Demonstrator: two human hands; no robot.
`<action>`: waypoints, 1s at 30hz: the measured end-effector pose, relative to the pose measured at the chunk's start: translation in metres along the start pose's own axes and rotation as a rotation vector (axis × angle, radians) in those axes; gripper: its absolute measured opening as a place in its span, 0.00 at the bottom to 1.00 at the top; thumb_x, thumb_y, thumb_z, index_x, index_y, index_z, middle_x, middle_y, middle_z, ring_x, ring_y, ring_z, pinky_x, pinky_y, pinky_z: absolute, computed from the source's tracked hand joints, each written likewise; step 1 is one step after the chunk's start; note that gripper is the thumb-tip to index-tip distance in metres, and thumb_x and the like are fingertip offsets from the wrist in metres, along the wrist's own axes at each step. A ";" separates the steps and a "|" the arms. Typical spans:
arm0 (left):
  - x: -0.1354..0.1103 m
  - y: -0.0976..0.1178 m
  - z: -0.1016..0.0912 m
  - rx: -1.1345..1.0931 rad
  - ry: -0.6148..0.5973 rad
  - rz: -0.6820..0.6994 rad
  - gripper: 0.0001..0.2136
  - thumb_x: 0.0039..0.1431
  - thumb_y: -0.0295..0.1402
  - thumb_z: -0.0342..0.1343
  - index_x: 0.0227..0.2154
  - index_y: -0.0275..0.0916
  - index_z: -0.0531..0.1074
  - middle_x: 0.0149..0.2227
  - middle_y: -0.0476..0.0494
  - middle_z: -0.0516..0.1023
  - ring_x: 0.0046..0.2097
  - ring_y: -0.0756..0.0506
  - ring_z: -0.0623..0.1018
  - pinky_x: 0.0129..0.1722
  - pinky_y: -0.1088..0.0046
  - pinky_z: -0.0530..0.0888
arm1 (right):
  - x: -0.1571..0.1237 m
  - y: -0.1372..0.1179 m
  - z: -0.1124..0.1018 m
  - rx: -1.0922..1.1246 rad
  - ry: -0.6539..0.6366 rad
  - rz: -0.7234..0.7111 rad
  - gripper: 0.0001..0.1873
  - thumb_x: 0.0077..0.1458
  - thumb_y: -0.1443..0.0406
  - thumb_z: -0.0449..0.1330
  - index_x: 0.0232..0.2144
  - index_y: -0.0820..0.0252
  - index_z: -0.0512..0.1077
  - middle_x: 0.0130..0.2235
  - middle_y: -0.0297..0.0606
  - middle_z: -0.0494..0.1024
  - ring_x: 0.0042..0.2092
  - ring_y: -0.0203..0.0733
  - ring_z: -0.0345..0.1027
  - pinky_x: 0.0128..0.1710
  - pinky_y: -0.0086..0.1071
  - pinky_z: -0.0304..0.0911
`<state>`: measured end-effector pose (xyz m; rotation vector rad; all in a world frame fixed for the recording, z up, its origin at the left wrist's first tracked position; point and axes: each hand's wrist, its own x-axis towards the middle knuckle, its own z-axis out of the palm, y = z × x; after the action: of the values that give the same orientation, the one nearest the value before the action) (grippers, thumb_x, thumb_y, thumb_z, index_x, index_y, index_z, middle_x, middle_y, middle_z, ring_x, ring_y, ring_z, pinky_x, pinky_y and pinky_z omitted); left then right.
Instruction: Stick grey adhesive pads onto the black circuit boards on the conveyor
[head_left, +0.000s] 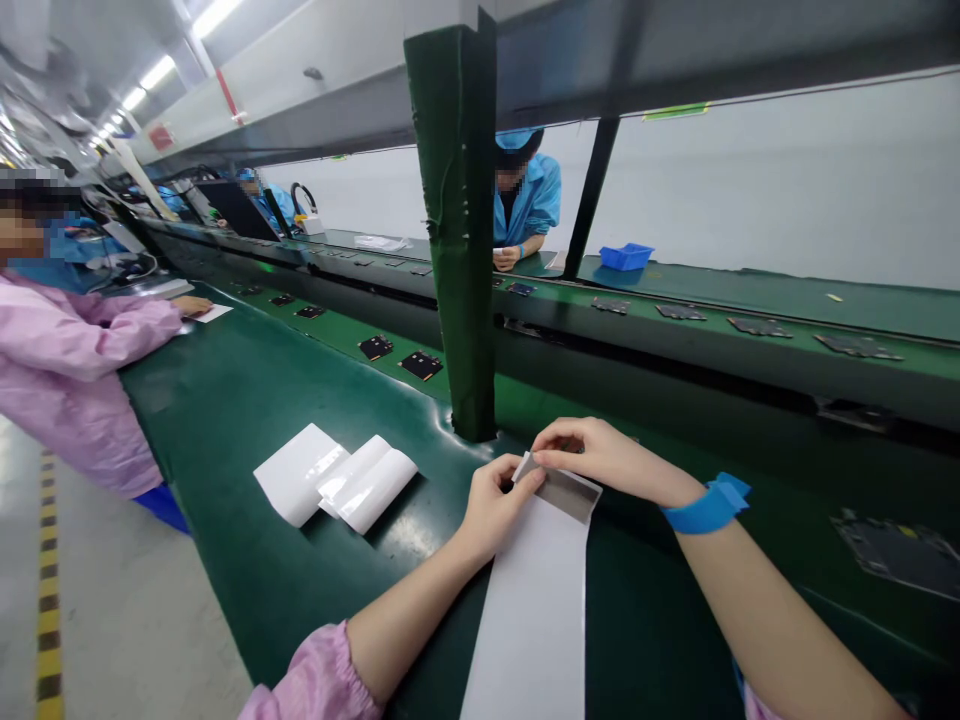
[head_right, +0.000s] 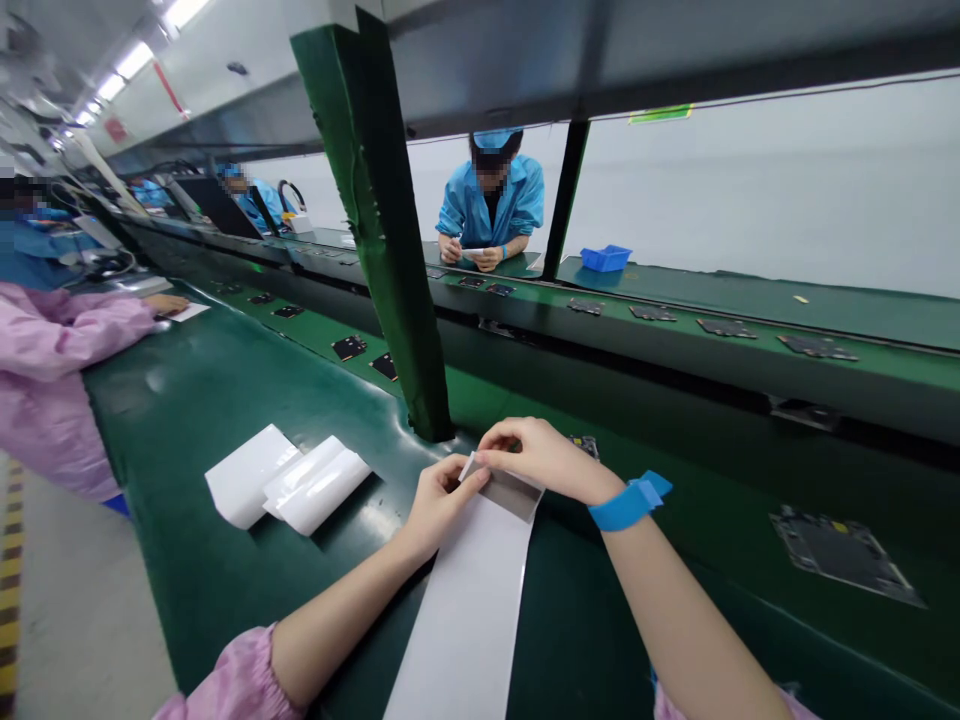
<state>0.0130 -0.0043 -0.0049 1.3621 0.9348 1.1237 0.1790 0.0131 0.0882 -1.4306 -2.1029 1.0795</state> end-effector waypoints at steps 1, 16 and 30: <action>0.000 0.000 0.000 -0.001 0.003 0.000 0.14 0.53 0.42 0.59 0.28 0.34 0.74 0.27 0.47 0.74 0.30 0.50 0.70 0.32 0.75 0.65 | 0.001 -0.002 0.002 -0.011 0.008 -0.009 0.15 0.52 0.54 0.57 0.32 0.58 0.76 0.37 0.39 0.78 0.38 0.44 0.71 0.37 0.33 0.64; -0.004 0.006 -0.001 -0.067 0.066 -0.071 0.11 0.49 0.38 0.62 0.26 0.33 0.74 0.24 0.50 0.70 0.27 0.53 0.66 0.27 0.76 0.63 | 0.020 0.017 0.008 -0.070 -0.024 0.125 0.21 0.40 0.44 0.55 0.25 0.51 0.76 0.34 0.41 0.80 0.38 0.53 0.74 0.36 0.39 0.69; -0.004 0.010 0.000 -0.040 0.091 -0.173 0.12 0.48 0.40 0.63 0.28 0.35 0.76 0.25 0.49 0.71 0.28 0.52 0.66 0.28 0.76 0.63 | 0.032 0.060 0.009 -0.061 0.049 0.079 0.20 0.38 0.41 0.60 0.24 0.45 0.77 0.35 0.43 0.81 0.37 0.56 0.74 0.34 0.43 0.69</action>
<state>0.0112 -0.0092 0.0042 1.1820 1.0689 1.0736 0.1965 0.0499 0.0328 -1.5645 -2.0768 1.0067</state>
